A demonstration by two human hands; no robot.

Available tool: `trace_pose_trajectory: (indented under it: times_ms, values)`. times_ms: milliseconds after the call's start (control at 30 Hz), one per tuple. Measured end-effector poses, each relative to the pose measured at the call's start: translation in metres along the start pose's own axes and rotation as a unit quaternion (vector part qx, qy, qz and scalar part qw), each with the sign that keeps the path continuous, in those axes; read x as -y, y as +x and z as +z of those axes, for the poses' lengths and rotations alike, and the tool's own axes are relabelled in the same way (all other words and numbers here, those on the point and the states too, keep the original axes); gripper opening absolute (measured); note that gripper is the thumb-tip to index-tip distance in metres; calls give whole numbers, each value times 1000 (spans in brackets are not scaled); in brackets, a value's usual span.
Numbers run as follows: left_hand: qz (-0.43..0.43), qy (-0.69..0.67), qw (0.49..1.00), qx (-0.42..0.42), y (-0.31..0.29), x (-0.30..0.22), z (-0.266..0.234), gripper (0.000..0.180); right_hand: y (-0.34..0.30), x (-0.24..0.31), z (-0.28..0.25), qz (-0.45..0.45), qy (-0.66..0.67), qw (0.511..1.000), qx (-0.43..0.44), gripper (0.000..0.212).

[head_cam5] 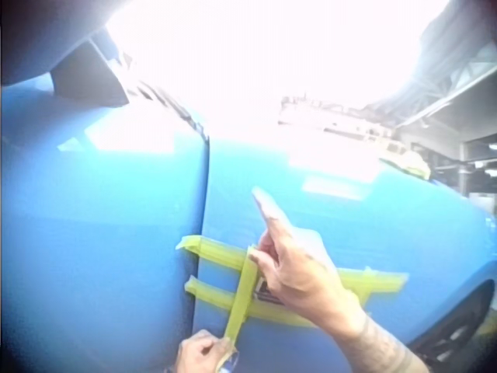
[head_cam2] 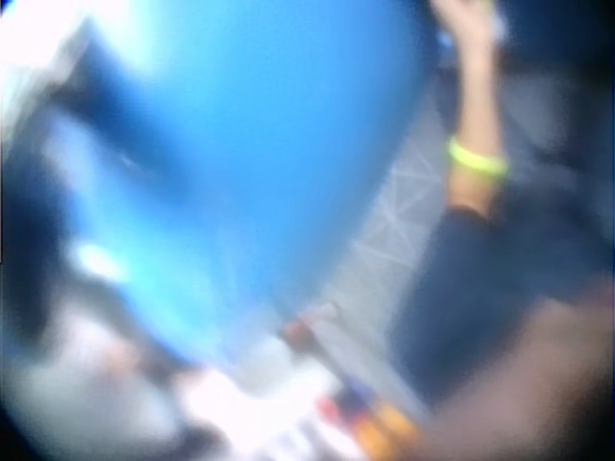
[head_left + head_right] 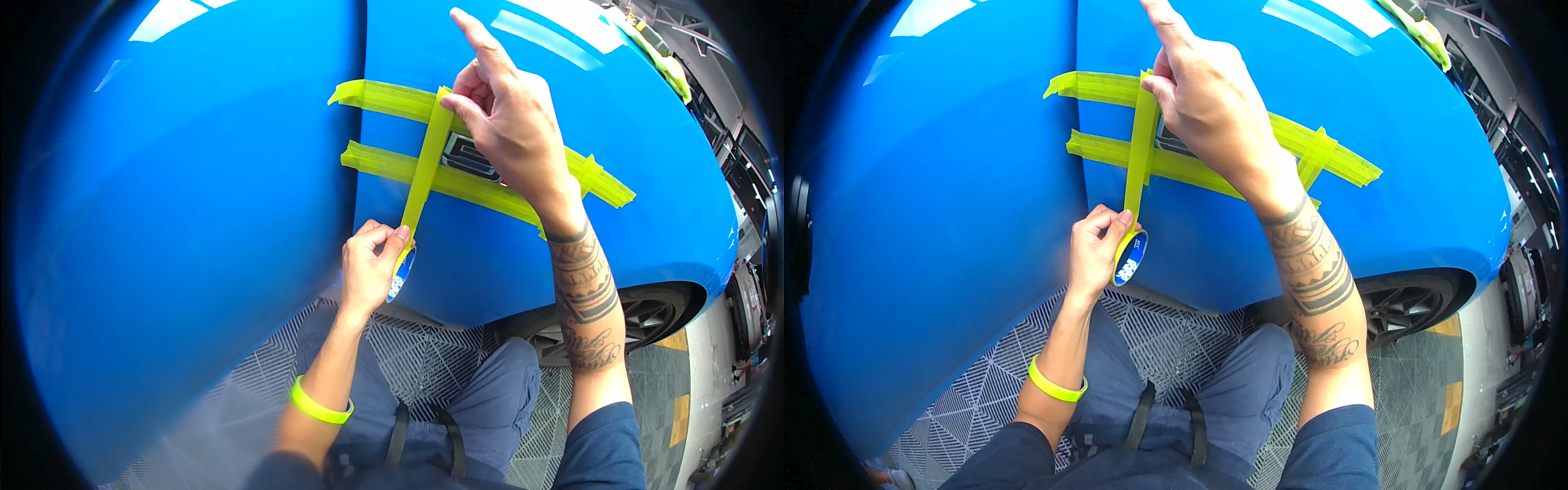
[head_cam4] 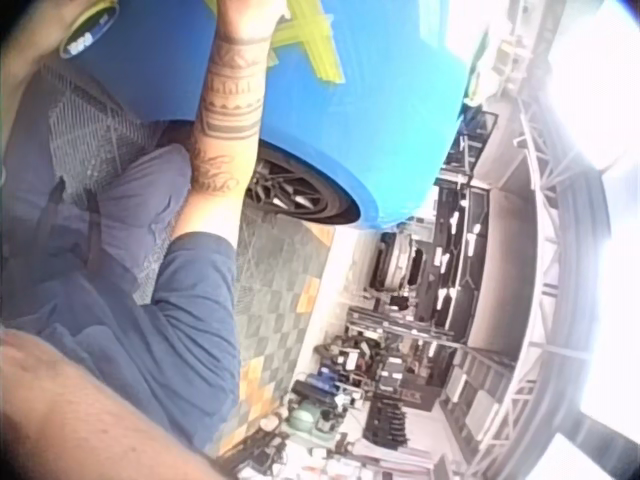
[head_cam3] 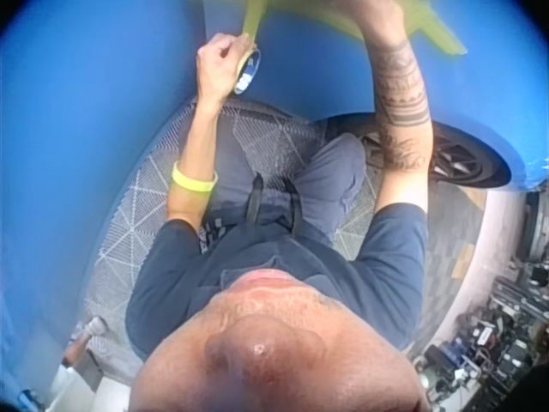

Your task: The person applies strips of yellow masking tape around a badge on the side of a blue car. They then use a black marker to draw lines on the tape.

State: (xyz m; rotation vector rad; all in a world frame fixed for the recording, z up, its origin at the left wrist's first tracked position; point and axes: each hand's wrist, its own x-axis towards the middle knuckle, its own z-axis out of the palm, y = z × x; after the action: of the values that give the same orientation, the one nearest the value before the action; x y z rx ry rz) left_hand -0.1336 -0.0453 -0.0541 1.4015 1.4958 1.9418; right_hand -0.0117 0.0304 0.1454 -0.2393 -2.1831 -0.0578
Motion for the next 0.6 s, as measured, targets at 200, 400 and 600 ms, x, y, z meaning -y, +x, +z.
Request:
trace_pose_trajectory:
  times_ms: [200, 400, 600]
  values:
    - [8, -11, 1000, -18, 0, 2, 0, 26, -3, -1, 8, -28, -42, 999, -14, 71]
    - [3, 17, 999, -27, 0, -4, 3, 25, -3, -11, 9, -91, -272, 946, -152, 93]
    - [-39, 5, 999, 8, 2, -7, 2, 31, -23, -15, 23, -50, -363, 920, -139, 111]
